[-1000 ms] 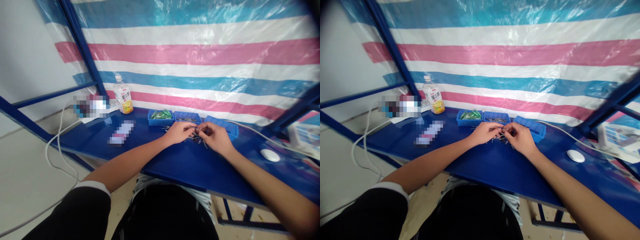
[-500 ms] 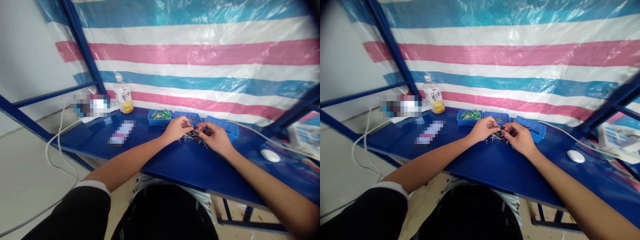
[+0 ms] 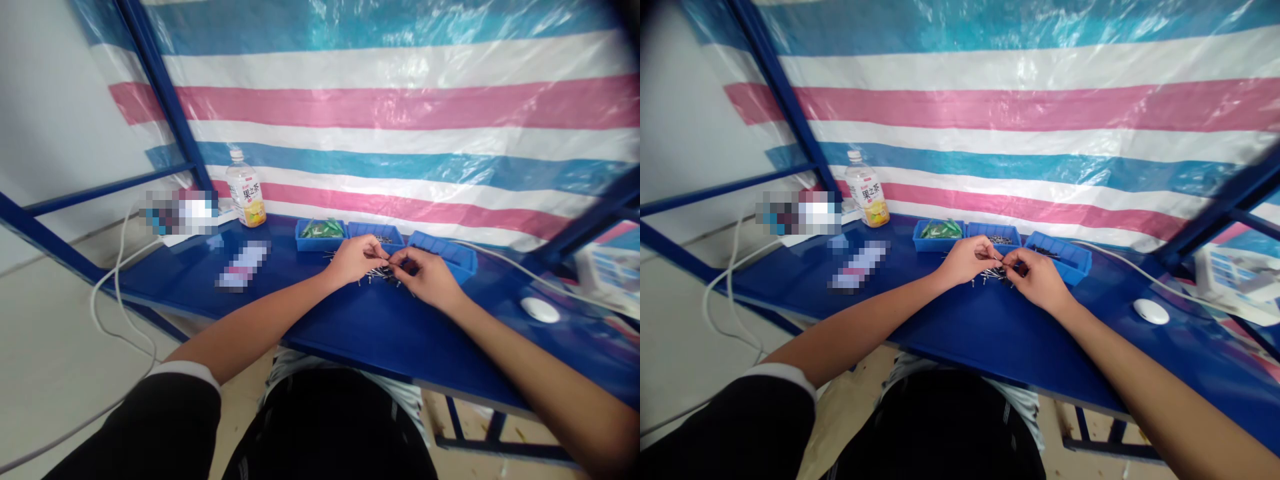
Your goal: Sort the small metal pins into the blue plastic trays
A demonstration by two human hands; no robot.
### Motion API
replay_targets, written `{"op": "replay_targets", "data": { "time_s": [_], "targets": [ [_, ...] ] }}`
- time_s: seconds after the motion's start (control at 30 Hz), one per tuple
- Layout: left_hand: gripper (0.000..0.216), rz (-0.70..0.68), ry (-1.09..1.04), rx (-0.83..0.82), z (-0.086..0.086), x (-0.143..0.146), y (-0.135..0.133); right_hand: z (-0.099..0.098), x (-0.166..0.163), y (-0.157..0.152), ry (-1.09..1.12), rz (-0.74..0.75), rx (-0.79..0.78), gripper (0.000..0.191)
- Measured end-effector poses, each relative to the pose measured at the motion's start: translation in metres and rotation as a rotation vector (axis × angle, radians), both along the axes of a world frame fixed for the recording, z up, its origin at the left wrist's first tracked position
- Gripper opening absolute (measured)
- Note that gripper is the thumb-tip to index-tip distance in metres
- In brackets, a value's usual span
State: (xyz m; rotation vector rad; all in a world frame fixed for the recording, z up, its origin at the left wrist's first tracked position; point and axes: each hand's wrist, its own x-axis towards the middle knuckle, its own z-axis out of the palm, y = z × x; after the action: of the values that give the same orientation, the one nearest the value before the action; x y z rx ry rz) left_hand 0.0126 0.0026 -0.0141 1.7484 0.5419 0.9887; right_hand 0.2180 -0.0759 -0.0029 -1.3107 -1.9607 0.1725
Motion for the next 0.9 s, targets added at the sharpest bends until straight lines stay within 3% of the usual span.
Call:
{"op": "replay_targets", "data": {
  "time_s": [0.2, 0.37, 0.57, 0.77, 0.9],
  "targets": [
    [0.027, -0.055, -0.026, -0.031, -0.003, 0.003, 0.004, -0.002, -0.002, -0.001, 0.085, -0.013, -0.059, 0.010],
    [0.030, 0.012, 0.040, 0.035, 0.001, 0.001, 0.002, 0.002, -0.003, -0.003, 0.082, 0.007, -0.051, 0.034],
    [0.031, -0.021, 0.155, 0.048, 0.005, -0.001, -0.006, 0.002, 0.002, -0.002, 0.136, -0.120, -0.020, 0.017],
    [0.024, 0.050, 0.178, 0.195, 0.003, -0.001, -0.003, -0.005, 0.004, 0.003, 0.158, -0.089, -0.031, 0.024],
    [0.021, 0.079, 0.139, 0.173, 0.003, -0.001, 0.002, -0.009, 0.004, 0.004, 0.186, -0.038, -0.067, 0.032]
  ]
}}
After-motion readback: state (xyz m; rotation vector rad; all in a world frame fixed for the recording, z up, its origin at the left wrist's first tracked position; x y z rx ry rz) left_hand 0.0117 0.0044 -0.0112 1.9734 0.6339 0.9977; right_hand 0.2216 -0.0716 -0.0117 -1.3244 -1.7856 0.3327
